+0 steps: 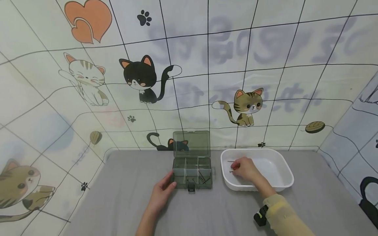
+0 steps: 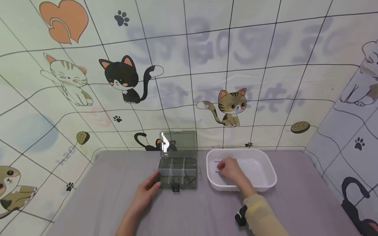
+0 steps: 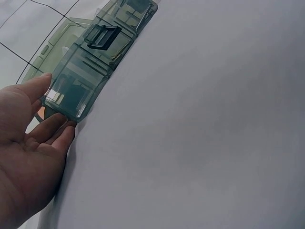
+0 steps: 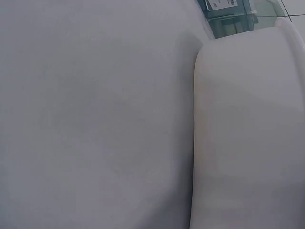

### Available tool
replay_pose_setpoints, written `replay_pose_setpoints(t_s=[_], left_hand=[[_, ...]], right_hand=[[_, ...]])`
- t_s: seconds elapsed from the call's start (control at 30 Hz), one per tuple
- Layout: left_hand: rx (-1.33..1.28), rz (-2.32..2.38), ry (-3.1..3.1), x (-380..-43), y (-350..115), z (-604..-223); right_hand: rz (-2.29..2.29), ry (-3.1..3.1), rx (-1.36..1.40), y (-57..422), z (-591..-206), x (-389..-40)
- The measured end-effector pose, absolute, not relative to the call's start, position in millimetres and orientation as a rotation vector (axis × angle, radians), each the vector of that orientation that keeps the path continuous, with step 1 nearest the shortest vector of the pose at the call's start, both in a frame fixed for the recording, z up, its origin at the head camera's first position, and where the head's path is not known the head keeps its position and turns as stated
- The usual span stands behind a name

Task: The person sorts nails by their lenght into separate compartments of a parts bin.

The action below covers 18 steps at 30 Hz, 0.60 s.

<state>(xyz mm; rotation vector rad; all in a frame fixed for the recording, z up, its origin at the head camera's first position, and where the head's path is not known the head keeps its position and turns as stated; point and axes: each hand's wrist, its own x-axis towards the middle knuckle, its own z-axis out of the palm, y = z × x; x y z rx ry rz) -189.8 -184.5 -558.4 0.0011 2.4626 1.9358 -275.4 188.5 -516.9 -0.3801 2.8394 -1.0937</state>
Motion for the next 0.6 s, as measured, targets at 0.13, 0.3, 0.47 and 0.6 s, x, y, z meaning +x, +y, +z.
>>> replay_pose_setpoints(t_s=[0.13, 0.3, 0.47, 0.6], left_hand=[[0.002, 1.950, 2.446, -189.4, -184.3, -557.1], [0.020, 1.966, 2.440, -188.7, -184.4, -556.8], [0.008, 1.966, 2.448, -189.4, -184.7, -557.5], [0.001, 1.961, 2.449, -190.0, -184.7, -557.5]], right_hand=[[-1.086, 2.817, -0.343, 188.3, -516.7, -275.3], [-1.073, 2.807, -0.311, 188.4, -516.9, -274.8], [-1.050, 2.818, -0.317, 187.8, -516.4, -275.0], [-1.036, 2.819, -0.310, 186.8, -516.0, -274.6]])
